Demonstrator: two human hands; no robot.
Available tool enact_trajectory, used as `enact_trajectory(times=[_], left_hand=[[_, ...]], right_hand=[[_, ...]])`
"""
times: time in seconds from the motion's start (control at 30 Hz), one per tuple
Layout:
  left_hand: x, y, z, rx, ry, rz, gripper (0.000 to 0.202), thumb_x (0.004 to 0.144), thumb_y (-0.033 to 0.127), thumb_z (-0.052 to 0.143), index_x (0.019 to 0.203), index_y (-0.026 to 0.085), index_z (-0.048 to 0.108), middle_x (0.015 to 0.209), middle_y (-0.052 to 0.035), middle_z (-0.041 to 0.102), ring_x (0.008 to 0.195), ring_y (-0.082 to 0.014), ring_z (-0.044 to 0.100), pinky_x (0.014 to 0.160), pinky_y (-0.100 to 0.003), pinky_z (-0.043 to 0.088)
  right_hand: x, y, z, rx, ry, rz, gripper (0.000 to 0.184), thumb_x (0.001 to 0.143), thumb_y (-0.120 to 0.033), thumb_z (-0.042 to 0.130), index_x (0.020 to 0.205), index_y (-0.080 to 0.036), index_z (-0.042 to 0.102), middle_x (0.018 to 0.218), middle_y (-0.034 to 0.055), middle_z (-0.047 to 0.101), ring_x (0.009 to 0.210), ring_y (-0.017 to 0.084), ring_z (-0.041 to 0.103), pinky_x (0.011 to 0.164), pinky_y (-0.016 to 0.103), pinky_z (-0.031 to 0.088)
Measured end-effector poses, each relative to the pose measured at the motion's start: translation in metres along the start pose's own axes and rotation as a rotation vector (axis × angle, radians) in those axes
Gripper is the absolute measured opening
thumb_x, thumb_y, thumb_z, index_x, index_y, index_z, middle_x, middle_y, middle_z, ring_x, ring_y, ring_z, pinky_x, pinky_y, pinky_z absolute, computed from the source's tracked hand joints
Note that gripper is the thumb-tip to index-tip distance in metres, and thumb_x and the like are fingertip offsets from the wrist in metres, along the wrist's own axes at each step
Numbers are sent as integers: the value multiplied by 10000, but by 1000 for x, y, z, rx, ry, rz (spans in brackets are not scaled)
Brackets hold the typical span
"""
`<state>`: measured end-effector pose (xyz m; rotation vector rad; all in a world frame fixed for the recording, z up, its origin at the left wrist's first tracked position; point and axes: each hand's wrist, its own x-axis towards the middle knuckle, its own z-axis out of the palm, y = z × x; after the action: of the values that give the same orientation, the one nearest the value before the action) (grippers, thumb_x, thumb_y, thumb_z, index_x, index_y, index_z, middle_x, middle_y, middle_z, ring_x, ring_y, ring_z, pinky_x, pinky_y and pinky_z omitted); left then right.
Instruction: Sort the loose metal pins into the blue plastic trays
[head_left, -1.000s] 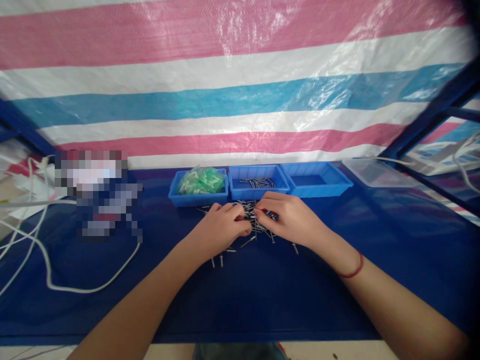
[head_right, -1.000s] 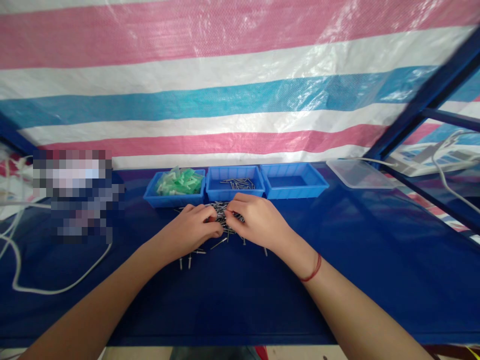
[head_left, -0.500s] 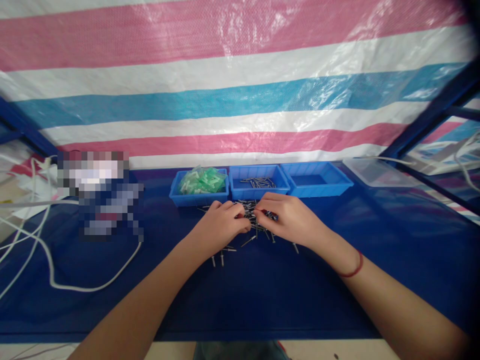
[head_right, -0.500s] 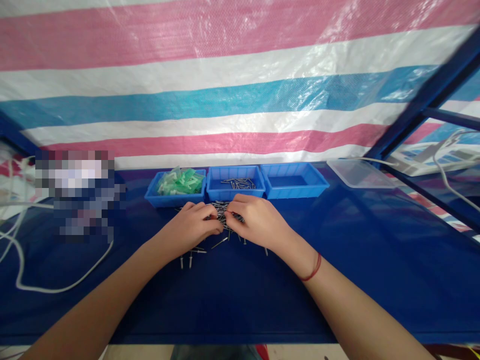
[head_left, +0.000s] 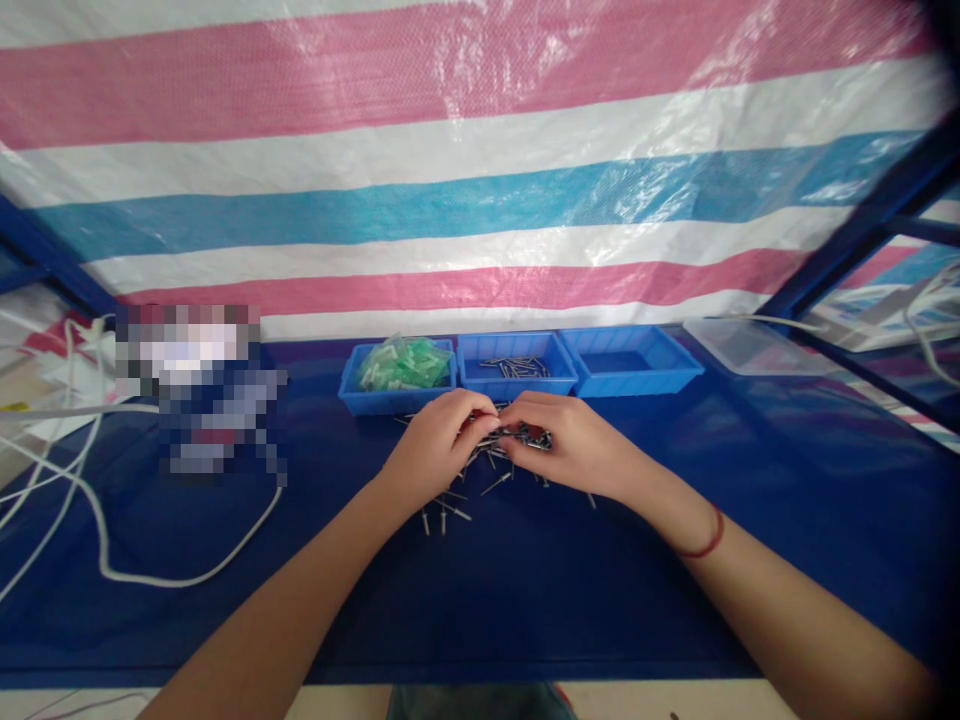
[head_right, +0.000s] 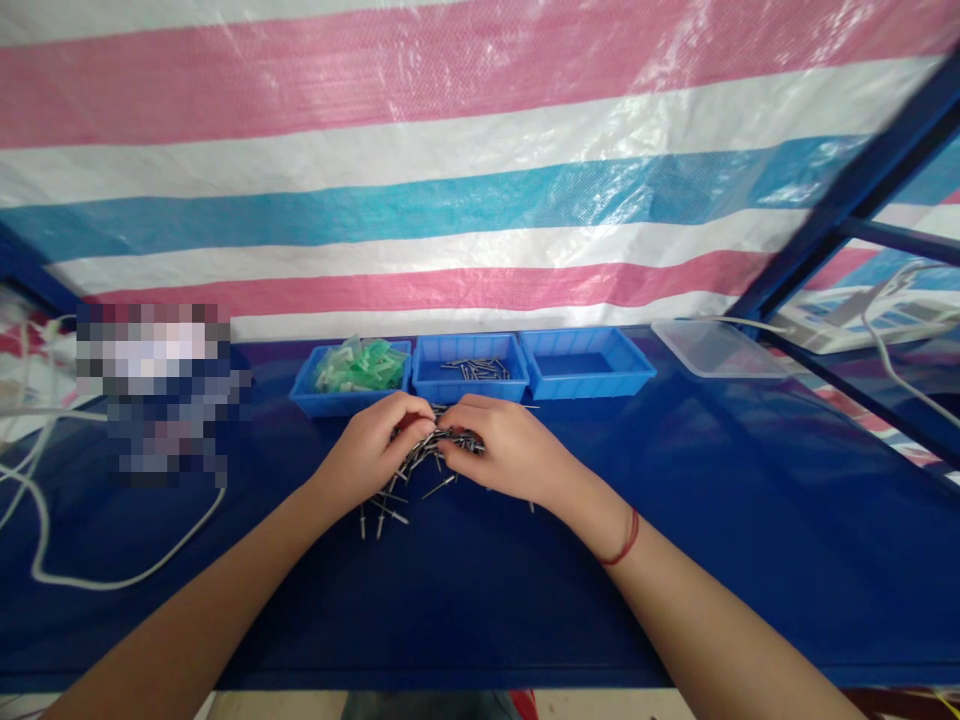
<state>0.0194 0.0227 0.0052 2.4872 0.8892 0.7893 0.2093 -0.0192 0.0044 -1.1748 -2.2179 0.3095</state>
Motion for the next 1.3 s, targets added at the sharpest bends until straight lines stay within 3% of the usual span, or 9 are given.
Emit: enact_trajectory(times=[0.1, 0.23, 0.47, 0.67, 1.1, 1.3], left_hand=[[-1, 0, 2, -194, 96, -103, 133, 916, 282, 498, 933, 193, 595, 873, -2, 657, 786, -135, 607, 729, -247, 460], [-1, -2, 4, -329, 115, -155, 144, 907, 279, 501, 943, 185, 605, 899, -10, 662, 827, -137, 623, 768, -250, 483], [-2, -1, 9, -426, 115, -186, 131, 870, 282, 566, 944, 185, 615, 886, -21, 658, 831, -148, 629, 774, -266, 497], [-3, 3, 13, -416, 145, -206, 153, 851, 264, 593, 980, 184, 610, 911, -29, 663, 778, -140, 619, 713, -255, 493], [-4, 5, 10, -299, 240, -157, 76, 854, 248, 582, 883, 182, 605, 811, -5, 615, 693, -114, 555, 652, -226, 445], [-4, 5, 9, -327, 304, -184, 184, 858, 297, 584, 1002, 187, 614, 824, -9, 623, 699, -119, 564, 665, -229, 454]], right_hand=[[1, -2, 3, 106, 18, -3, 133, 862, -287, 583, 895, -181, 656, 763, 16, 620, 651, 116, 548, 606, 244, 411], [2, -2, 6, 197, 114, 42, 196, 908, -304, 524, 869, -174, 666, 754, 21, 633, 622, 105, 529, 586, 243, 407], [2, -1, 7, 400, 311, 203, 186, 847, -354, 604, 862, -180, 668, 798, 35, 668, 650, 126, 573, 577, 260, 448], [2, -7, 8, 520, 321, 234, 167, 828, -333, 627, 859, -173, 662, 755, 21, 636, 619, 115, 542, 558, 257, 434], [2, 0, 10, 384, 345, 156, 142, 852, -282, 599, 910, -190, 691, 732, 20, 597, 600, 119, 507, 524, 260, 395], [6, 2, 13, 90, 362, 58, 147, 881, -255, 567, 921, -208, 700, 677, 8, 594, 666, 150, 525, 677, 313, 418]])
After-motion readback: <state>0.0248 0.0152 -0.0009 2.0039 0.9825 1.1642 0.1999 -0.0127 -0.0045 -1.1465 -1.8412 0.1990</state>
